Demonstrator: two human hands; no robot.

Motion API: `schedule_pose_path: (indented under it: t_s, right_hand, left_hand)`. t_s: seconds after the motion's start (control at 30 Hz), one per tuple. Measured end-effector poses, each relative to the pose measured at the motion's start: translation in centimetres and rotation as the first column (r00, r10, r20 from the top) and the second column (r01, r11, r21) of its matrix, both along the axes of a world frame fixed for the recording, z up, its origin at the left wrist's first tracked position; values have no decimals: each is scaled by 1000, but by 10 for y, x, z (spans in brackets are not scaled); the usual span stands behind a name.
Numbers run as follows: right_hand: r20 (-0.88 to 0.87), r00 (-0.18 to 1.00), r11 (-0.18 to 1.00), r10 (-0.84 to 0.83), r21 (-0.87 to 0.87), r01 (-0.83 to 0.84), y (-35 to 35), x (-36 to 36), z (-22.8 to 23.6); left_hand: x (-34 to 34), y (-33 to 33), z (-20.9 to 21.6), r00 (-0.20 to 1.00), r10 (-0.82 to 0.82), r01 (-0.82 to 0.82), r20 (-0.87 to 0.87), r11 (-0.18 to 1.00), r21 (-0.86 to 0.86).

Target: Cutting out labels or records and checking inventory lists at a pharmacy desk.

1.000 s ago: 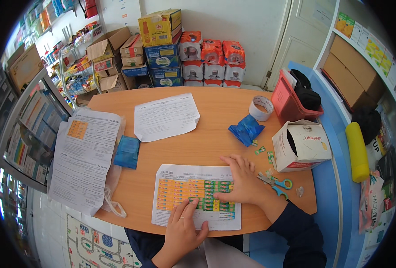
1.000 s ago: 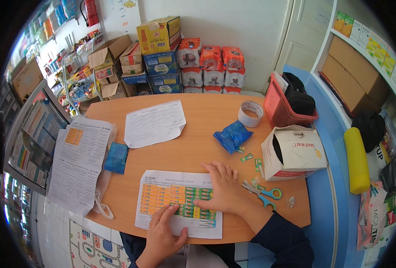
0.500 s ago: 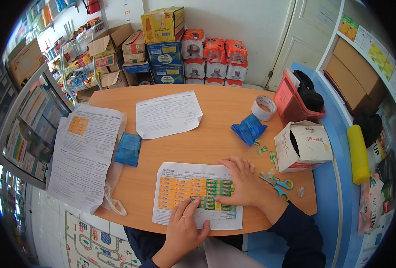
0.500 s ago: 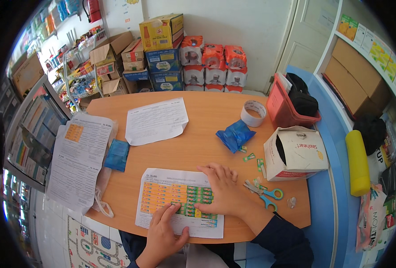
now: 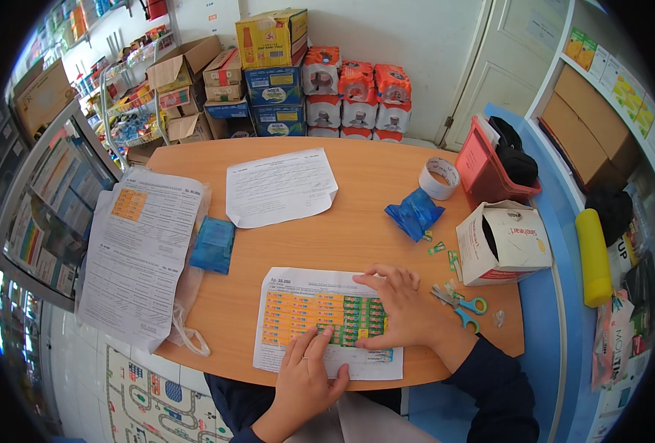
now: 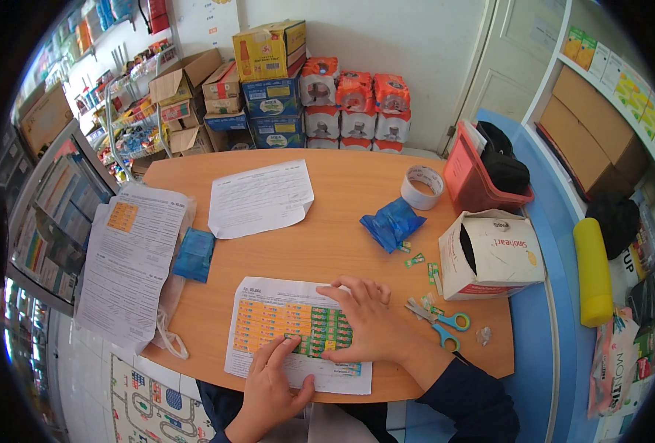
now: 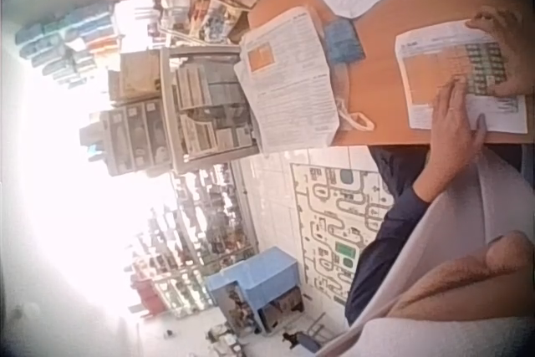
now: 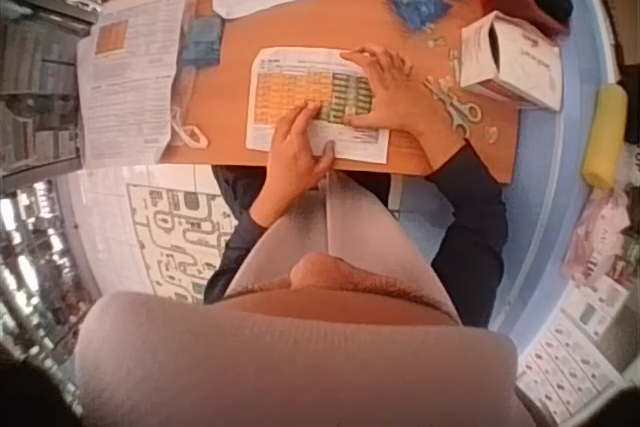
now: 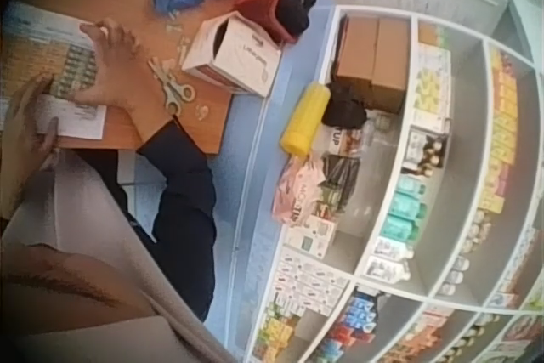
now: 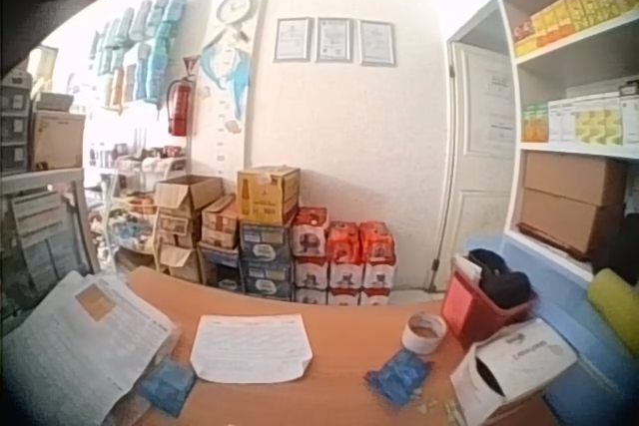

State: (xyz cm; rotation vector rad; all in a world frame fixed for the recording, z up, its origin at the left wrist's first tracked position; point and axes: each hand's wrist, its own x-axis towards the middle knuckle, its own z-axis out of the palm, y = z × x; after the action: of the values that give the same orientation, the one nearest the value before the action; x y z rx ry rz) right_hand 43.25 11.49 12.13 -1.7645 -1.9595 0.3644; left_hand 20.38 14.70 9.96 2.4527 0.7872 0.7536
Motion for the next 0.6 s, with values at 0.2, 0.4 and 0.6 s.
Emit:
schedule_pose_path:
  t_s: [0.2, 0.4, 0.6]
  right_hand:
    - [17, 1000, 999, -2, -50, 3, 0, 0, 1]
    - [-31, 999, 995, -17, 100, 20, 0, 4, 5]
    - [111, 993, 968, 26, 244, -52, 0, 5, 4]
  left_hand:
    - [2, 0, -1, 1000, 0, 0, 14, 1000, 5]
    - [0, 0, -1, 999, 36, -36, 21, 999, 1]
    - [1, -1, -1, 997, 73, -74, 16, 997, 36]
